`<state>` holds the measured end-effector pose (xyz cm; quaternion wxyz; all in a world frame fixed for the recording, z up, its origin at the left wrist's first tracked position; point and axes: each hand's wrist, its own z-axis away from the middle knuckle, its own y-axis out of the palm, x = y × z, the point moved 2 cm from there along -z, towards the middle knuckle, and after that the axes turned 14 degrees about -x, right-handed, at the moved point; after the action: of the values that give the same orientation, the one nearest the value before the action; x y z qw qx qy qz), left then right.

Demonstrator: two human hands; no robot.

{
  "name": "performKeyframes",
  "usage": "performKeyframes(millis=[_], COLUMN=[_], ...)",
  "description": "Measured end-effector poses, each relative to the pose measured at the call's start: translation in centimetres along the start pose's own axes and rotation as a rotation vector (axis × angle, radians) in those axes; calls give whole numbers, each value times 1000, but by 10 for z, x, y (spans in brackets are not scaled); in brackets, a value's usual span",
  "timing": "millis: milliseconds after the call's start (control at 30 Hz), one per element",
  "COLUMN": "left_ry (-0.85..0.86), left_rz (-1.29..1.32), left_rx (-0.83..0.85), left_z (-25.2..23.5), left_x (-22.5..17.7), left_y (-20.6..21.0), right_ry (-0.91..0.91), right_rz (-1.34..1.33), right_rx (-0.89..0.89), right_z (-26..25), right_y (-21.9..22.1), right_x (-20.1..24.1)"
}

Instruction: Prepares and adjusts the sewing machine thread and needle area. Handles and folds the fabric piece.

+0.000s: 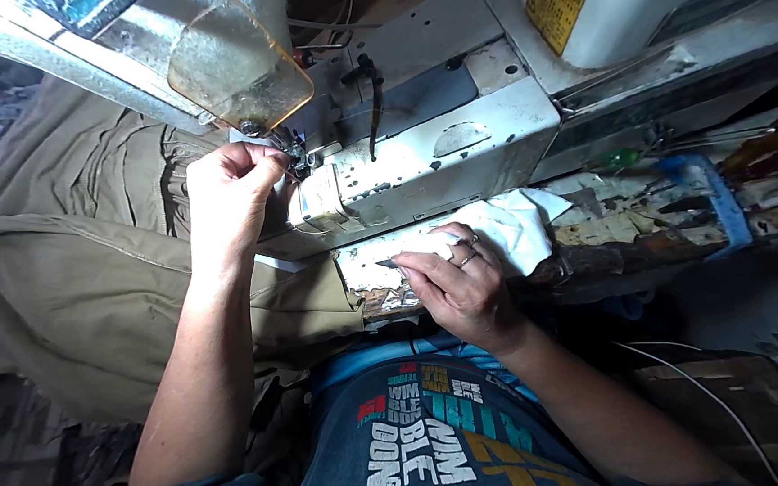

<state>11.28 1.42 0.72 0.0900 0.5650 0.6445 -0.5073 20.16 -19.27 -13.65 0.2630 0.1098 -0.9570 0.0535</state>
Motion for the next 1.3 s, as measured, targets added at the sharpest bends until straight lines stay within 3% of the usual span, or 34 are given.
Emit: performKeyframes(millis=[700, 1300], left_ry=[58, 73], left_rz=[120, 87], left_rx=[109, 28], left_z=[-2, -2], left_x=[3, 4], left_y=[-3, 0], right_ry=[8, -22], right_rz=[11, 32], right_rx=[3, 10], right_z=[0, 1], right_y=[0, 0], right_x=[0, -2])
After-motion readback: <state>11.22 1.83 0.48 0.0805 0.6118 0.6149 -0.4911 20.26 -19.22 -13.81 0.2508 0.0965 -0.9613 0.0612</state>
